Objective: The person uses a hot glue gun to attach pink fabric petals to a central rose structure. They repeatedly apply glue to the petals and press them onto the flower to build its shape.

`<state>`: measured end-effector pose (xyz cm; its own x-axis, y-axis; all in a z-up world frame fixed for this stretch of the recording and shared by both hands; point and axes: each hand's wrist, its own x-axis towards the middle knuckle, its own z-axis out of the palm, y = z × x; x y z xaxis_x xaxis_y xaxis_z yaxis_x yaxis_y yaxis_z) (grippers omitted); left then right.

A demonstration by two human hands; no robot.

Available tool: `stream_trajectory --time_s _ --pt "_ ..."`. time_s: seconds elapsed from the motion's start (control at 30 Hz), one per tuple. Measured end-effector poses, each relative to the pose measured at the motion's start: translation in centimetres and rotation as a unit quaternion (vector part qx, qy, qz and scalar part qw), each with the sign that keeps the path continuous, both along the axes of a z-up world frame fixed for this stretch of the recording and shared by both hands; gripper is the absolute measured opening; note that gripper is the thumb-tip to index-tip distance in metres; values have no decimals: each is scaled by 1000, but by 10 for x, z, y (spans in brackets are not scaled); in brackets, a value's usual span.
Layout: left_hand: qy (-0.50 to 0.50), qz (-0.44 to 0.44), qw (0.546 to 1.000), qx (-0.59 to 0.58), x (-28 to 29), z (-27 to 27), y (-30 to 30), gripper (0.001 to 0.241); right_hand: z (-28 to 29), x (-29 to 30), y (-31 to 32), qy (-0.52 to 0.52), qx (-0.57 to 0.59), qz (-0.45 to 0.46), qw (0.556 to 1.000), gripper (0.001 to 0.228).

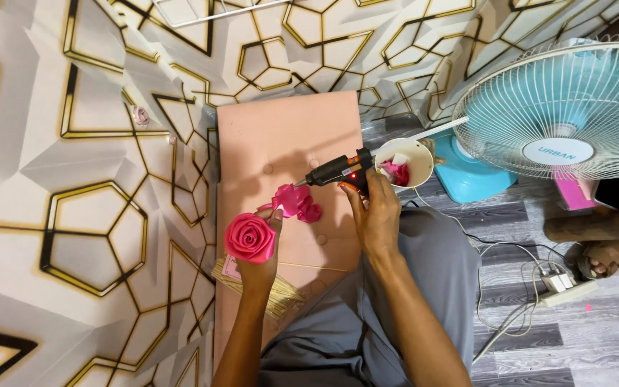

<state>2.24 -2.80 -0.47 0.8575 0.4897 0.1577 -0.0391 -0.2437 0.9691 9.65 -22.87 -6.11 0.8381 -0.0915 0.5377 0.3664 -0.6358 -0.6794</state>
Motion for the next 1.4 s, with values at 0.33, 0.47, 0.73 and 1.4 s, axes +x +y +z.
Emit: stream_trajectory --time_s 0.33,0.47,0.73,1.4 --pt "25 -8 1000 -16 0 -9 4 13 -58 43 3 101 -20 -45 994 55" --pt "37 -3 999 -21 3 -3 12 17 -137 80 10 185 -50 -100 976 58" --pt "97 -22 992 -82 -18 -1 42 24 -219 97 6 230 -137 -181 946 69" --pt "-105 -63 990 -74 -16 -27 0 21 86 -72 68 224 486 174 826 9"
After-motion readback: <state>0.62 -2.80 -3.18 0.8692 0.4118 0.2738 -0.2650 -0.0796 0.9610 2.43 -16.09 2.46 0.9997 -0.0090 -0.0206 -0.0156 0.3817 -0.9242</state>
